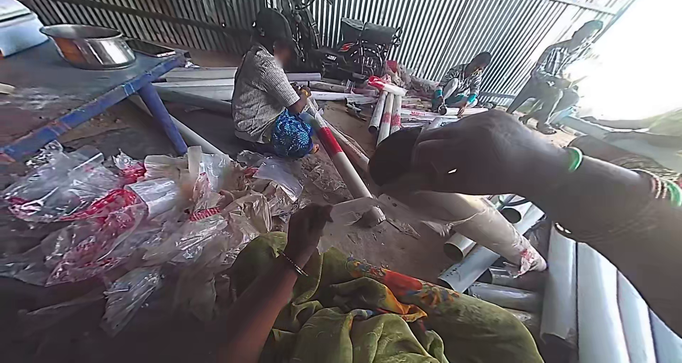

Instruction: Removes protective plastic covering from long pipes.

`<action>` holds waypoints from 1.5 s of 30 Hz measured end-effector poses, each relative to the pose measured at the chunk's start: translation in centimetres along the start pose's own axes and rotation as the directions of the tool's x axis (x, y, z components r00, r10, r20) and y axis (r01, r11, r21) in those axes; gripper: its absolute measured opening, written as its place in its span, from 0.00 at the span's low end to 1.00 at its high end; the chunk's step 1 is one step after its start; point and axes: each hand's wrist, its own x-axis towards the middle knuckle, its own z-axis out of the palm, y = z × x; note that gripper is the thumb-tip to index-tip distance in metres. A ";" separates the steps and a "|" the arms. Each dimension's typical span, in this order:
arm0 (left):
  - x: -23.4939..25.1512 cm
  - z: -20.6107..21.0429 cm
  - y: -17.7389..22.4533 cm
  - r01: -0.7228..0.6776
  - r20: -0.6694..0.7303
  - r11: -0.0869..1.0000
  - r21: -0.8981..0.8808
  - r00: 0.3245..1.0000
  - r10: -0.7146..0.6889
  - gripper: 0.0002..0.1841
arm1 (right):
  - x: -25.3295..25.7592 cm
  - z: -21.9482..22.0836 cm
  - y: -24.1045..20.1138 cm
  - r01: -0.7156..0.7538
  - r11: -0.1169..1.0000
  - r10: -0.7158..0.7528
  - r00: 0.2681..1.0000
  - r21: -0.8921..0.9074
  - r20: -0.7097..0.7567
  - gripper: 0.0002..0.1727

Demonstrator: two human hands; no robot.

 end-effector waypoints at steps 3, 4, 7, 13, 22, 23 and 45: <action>-2.8 -0.4 -1.8 -0.215 0.012 0.968 -0.126 0.976 0.219 0.19 | -0.1 -1.1 1.8 -0.055 0.998 0.054 0.998 -0.033 -0.011 0.18; -3.4 -0.5 -1.8 -0.290 0.008 0.946 -0.144 0.956 0.295 0.22 | 0.1 -1.0 2.0 -0.050 0.998 0.050 0.999 -0.031 -0.004 0.18; -4.1 -1.0 -1.1 -0.462 -0.007 0.882 -0.090 0.886 0.464 0.28 | 0.9 0.0 1.7 -0.031 0.999 0.030 0.999 0.025 0.038 0.20; -4.1 -2.5 -1.8 -0.256 -0.041 0.959 0.118 0.964 0.262 0.26 | 1.4 1.1 0.8 0.015 0.999 -0.020 0.995 0.049 0.093 0.23; -1.7 -3.2 -0.9 0.031 -0.080 0.993 0.117 0.997 -0.021 0.32 | 1.5 1.4 -0.3 0.055 0.998 -0.058 0.993 0.030 0.107 0.25; -1.8 -2.1 -0.4 -0.023 -0.043 0.995 0.100 0.999 0.028 0.31 | 1.6 1.6 -0.5 0.070 0.997 -0.073 0.993 0.034 0.096 0.25; -0.6 10.9 7.3 0.439 0.581 0.716 -0.543 0.812 -0.058 0.10 | -0.7 -2.6 -0.3 0.061 0.997 -0.063 0.996 0.039 0.061 0.23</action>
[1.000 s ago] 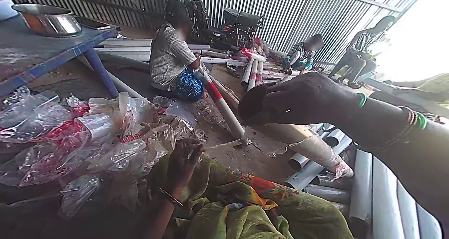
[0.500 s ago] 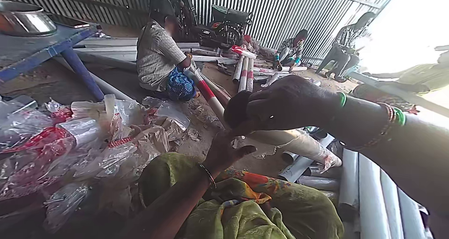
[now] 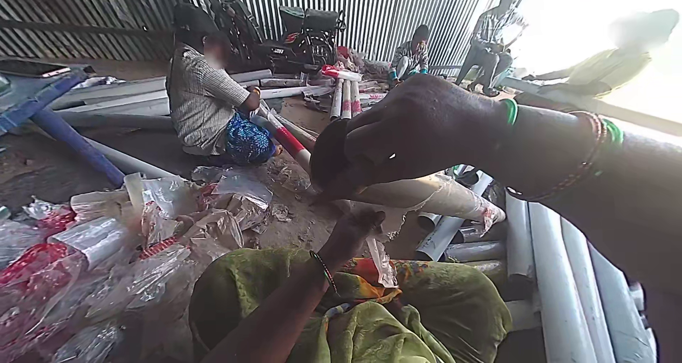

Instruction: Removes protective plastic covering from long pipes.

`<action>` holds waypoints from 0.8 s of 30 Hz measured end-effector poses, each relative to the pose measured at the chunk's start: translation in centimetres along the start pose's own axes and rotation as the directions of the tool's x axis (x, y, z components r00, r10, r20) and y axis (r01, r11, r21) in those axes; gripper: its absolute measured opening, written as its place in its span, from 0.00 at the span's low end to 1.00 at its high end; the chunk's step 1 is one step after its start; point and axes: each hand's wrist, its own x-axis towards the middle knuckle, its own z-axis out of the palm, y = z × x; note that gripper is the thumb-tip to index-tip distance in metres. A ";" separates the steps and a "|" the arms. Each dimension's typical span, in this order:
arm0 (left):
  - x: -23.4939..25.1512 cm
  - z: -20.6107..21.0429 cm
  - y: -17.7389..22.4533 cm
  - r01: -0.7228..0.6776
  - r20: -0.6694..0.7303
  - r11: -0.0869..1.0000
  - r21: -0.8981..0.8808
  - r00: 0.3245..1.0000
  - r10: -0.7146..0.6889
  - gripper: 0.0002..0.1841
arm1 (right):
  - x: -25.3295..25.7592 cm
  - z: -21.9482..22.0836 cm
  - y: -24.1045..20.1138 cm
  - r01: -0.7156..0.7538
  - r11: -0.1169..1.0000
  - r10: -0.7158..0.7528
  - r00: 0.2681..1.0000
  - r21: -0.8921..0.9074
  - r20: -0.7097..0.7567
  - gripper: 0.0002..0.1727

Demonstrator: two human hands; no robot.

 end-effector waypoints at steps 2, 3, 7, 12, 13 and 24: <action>0.2 -0.4 -0.4 -0.032 0.029 0.997 0.072 0.999 0.030 0.10 | -0.2 -0.1 -0.1 0.010 1.000 -0.010 1.000 -0.008 -0.013 0.23; 0.2 -0.6 -0.5 -0.041 0.044 0.993 0.112 0.998 0.036 0.10 | -0.3 -0.2 -0.2 0.012 1.000 -0.012 1.000 -0.011 -0.013 0.22; 0.5 -1.4 -1.2 -0.019 -0.010 0.979 0.202 1.000 0.022 0.08 | -0.5 -0.9 -0.5 0.004 1.000 -0.004 1.000 -0.005 0.001 0.23; 1.2 -7.8 -1.2 -0.003 -0.125 0.632 0.775 0.979 0.158 0.13 | -1.1 -1.9 -0.8 -0.032 0.999 0.032 0.999 0.018 0.020 0.23; 1.3 -8.5 -1.3 -0.035 -0.071 0.558 0.829 0.984 0.166 0.16 | -1.2 -1.8 -0.9 -0.036 0.999 0.035 0.999 0.031 0.019 0.23; 6.0 -11.1 -0.4 -0.050 0.045 0.136 0.989 0.998 0.039 0.14 | -1.8 -0.6 -4.5 0.032 0.999 -0.032 0.999 0.027 0.009 0.13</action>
